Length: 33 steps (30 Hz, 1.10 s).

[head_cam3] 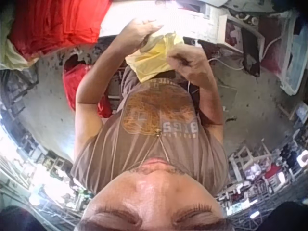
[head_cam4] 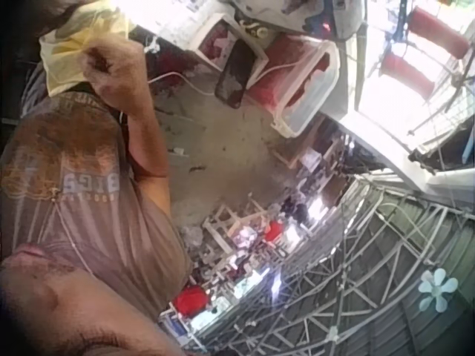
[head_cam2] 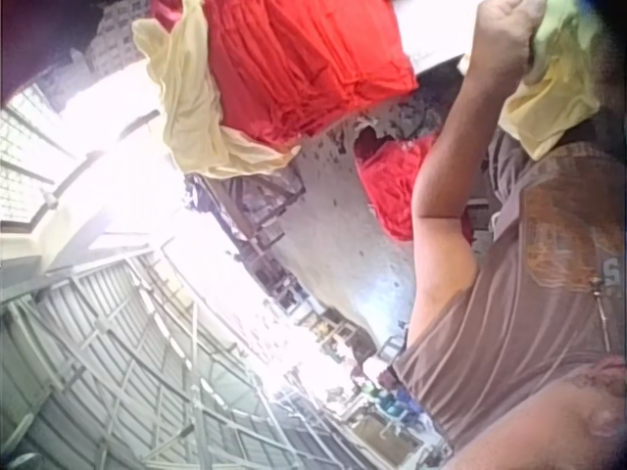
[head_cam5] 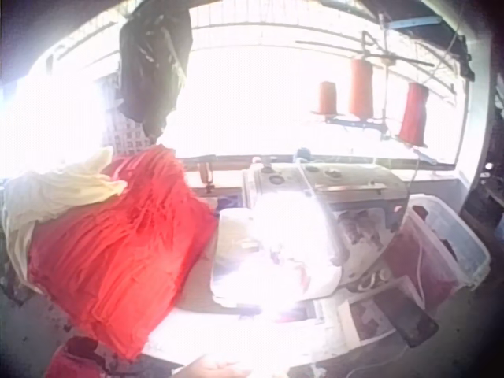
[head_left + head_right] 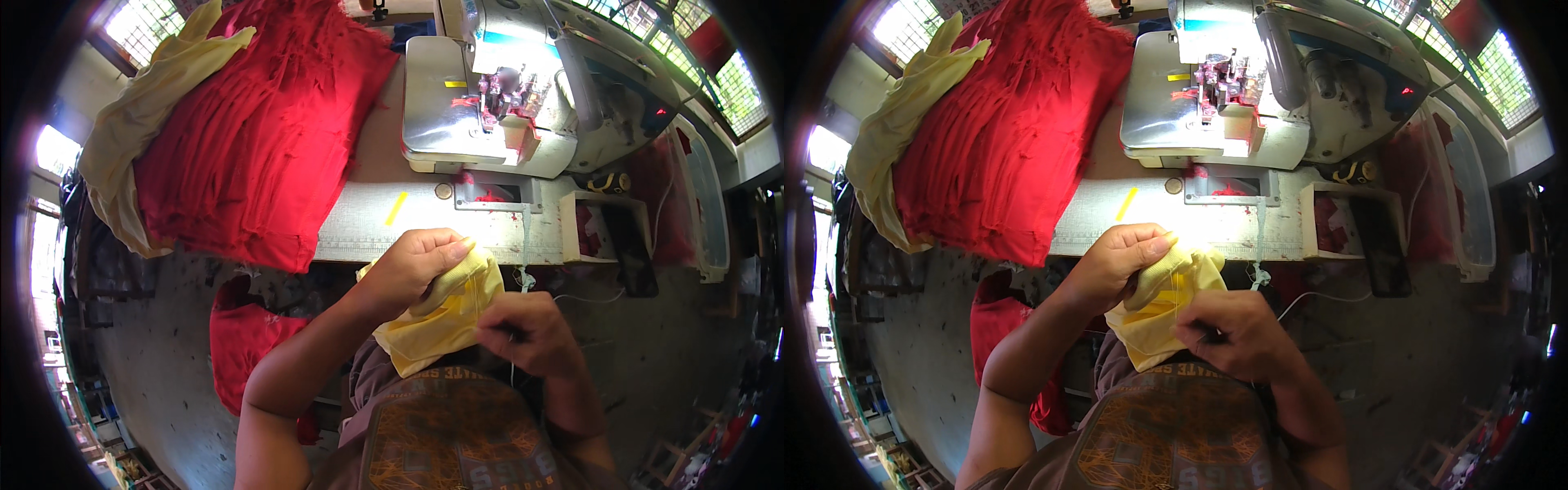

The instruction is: The person holds a yellow piece of fabric and uses scissors to trim loose threads and edges. The person repeatedly cuts small pieces of thread from the fabric and discards them while working at a sewing station.

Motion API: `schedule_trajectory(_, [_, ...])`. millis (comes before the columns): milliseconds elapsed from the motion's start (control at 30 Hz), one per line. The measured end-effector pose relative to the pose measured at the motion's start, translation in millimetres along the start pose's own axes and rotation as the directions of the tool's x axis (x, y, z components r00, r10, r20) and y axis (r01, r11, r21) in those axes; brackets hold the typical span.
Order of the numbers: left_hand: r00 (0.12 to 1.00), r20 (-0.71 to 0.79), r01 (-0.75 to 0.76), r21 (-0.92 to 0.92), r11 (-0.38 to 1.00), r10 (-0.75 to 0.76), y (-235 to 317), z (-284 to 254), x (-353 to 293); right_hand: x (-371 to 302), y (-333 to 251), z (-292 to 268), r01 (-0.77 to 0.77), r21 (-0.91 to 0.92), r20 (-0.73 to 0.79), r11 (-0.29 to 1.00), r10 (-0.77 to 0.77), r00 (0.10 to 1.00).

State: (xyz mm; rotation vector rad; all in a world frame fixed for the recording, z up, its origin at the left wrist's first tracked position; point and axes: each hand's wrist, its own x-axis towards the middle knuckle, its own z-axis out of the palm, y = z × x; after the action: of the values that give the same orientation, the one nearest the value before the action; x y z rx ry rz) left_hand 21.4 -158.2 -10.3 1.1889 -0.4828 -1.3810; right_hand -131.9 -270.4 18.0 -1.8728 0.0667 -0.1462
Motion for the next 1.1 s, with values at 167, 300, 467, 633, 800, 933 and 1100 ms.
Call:
schedule_trajectory(167, [0.997, -0.053, -0.045, 0.121, 0.992, 0.052, 1.5, 0.7, -0.5, -7.2, -2.6, 4.2, 0.016, -0.031, 0.079, 0.999, -0.013, 0.997])
schedule_trajectory(300, [0.988, -0.087, -0.102, 0.257, 0.961, 0.128, 1.7, 4.5, -0.5, -11.9, -3.7, 0.4, 0.118, 0.083, -0.031, 0.990, -0.116, 0.993])
schedule_trajectory(467, [0.989, -0.065, -0.111, 0.293, 0.950, 0.135, -0.3, 9.0, -1.1, -10.8, 4.9, -0.8, 0.206, 0.333, -0.168, 0.920, -0.157, 0.973])
schedule_trajectory(633, [0.994, -0.051, -0.081, 0.281, 0.956, 0.099, 0.9, 11.3, -2.4, -14.6, 4.7, 2.9, -0.049, 0.401, -0.177, 0.915, 0.130, 0.976])
schedule_trajectory(800, [0.999, -0.027, 0.035, 0.148, 0.988, -0.031, 2.3, 14.1, -3.4, 8.0, 17.4, 16.3, 0.134, -0.198, -0.277, 0.971, -0.186, 0.943])
schedule_trajectory(933, [1.000, -0.013, 0.015, 0.232, 0.973, -0.013, 4.5, 12.0, -3.3, 0.7, 28.9, 15.6, 0.193, -0.043, -0.295, 0.980, -0.197, 0.935])
schedule_trajectory(1100, [0.999, 0.000, -0.041, 0.333, 0.942, 0.044, 5.4, 11.7, -4.0, -4.7, 16.9, 10.7, 0.061, 0.499, -0.299, 0.864, 0.106, 0.949])
